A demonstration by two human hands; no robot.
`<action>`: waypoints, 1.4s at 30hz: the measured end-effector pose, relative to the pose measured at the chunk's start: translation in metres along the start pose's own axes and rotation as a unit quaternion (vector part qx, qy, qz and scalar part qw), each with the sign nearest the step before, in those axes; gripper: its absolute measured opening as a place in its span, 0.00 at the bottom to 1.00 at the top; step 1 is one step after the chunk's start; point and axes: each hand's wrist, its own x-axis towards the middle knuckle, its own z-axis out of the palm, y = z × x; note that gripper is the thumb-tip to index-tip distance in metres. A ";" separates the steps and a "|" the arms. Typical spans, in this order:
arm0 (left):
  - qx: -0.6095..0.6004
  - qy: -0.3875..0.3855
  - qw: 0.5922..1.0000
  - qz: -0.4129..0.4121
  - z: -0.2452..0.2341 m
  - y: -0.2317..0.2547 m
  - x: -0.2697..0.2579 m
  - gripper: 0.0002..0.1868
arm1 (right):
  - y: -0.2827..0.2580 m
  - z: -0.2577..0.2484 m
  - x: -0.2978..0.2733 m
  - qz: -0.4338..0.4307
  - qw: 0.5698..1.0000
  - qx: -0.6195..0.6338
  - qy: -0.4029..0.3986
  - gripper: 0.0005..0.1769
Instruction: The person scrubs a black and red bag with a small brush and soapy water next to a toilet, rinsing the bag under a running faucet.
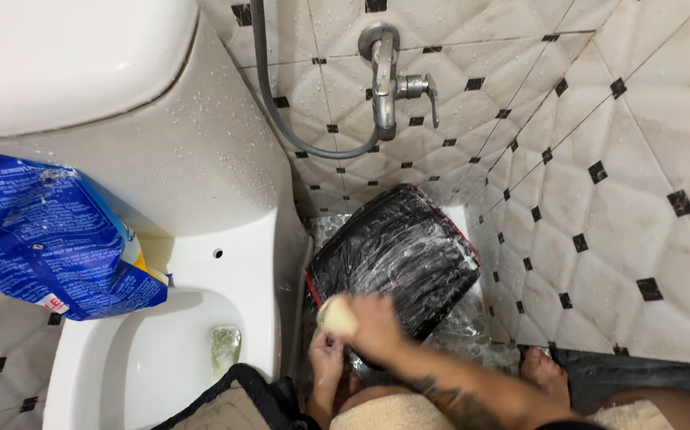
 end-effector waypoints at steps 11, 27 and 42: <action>0.062 0.082 0.993 -0.061 0.021 0.012 0.010 0.11 | -0.018 -0.022 0.014 0.039 0.990 0.132 0.010 0.38; 0.080 0.083 0.993 0.028 0.022 -0.015 0.023 0.14 | -0.009 -0.028 0.069 0.011 0.990 0.080 -0.118 0.46; 0.017 0.070 0.994 -0.078 0.018 -0.015 0.013 0.09 | 0.066 -0.009 0.051 0.106 0.993 0.025 0.055 0.40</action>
